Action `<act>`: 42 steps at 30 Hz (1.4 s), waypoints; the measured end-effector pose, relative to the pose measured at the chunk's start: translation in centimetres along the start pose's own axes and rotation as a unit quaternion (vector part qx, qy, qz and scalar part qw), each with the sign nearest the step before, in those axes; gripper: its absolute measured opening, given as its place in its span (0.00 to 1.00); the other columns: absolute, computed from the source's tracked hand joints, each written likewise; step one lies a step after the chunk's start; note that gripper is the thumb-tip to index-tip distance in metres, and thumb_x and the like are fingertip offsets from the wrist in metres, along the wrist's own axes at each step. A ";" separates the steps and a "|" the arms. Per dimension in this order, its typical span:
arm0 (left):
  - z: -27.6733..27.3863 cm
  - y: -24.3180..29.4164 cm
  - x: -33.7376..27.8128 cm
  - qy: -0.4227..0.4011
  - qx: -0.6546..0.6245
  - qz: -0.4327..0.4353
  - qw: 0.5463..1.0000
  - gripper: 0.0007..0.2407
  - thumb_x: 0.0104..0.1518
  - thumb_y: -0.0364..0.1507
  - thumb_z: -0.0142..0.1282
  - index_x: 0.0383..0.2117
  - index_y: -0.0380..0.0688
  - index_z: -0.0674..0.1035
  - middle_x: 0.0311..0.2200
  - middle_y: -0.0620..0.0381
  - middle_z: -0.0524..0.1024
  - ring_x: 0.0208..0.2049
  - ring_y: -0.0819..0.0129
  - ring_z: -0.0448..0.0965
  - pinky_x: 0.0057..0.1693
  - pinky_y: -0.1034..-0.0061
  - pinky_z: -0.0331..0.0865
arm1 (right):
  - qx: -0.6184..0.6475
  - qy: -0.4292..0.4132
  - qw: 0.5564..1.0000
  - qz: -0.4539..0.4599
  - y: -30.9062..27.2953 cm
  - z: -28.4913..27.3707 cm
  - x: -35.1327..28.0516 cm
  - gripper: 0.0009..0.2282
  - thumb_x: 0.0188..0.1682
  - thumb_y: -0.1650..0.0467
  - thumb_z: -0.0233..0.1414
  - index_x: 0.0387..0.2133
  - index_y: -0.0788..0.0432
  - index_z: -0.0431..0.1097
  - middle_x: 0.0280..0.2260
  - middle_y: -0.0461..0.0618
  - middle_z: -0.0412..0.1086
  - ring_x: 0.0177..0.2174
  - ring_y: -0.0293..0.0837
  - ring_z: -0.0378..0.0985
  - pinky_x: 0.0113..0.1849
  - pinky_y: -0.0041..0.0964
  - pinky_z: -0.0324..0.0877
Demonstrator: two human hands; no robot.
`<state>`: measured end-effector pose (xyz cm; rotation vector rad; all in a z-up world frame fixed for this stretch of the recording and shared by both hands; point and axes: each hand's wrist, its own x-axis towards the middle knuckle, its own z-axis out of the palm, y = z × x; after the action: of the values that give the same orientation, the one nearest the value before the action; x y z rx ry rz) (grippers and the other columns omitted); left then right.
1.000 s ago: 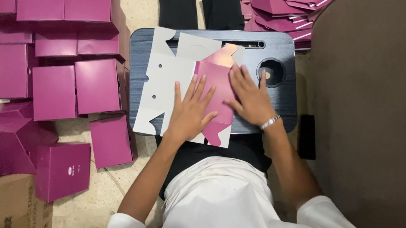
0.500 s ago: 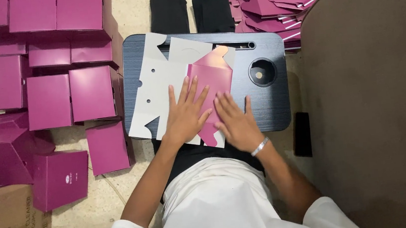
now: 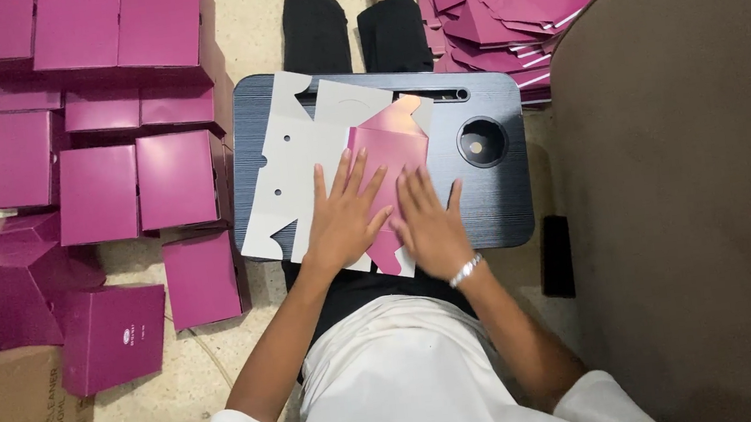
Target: Folding flat cardboard templates into small purple boxes on a lap desk while sitting on the floor.
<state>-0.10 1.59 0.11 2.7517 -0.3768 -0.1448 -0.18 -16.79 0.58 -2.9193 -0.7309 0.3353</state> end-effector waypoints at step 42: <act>0.0 0.8 -0.4 0.068 -0.054 -0.026 0.996 0.21 0.66 0.40 0.42 0.66 0.59 0.66 0.72 0.49 0.51 0.73 0.48 0.44 0.71 0.38 0.34 | 0.051 -0.004 0.994 0.101 0.5 -0.1 2.5 0.29 0.58 0.60 0.37 0.70 0.59 0.40 0.72 0.59 0.31 0.70 0.59 0.28 0.57 0.86 0.25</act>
<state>-0.63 0.99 0.44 2.6475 -0.2520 0.0085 2.18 -16.04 0.11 -2.9015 -0.4057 0.3917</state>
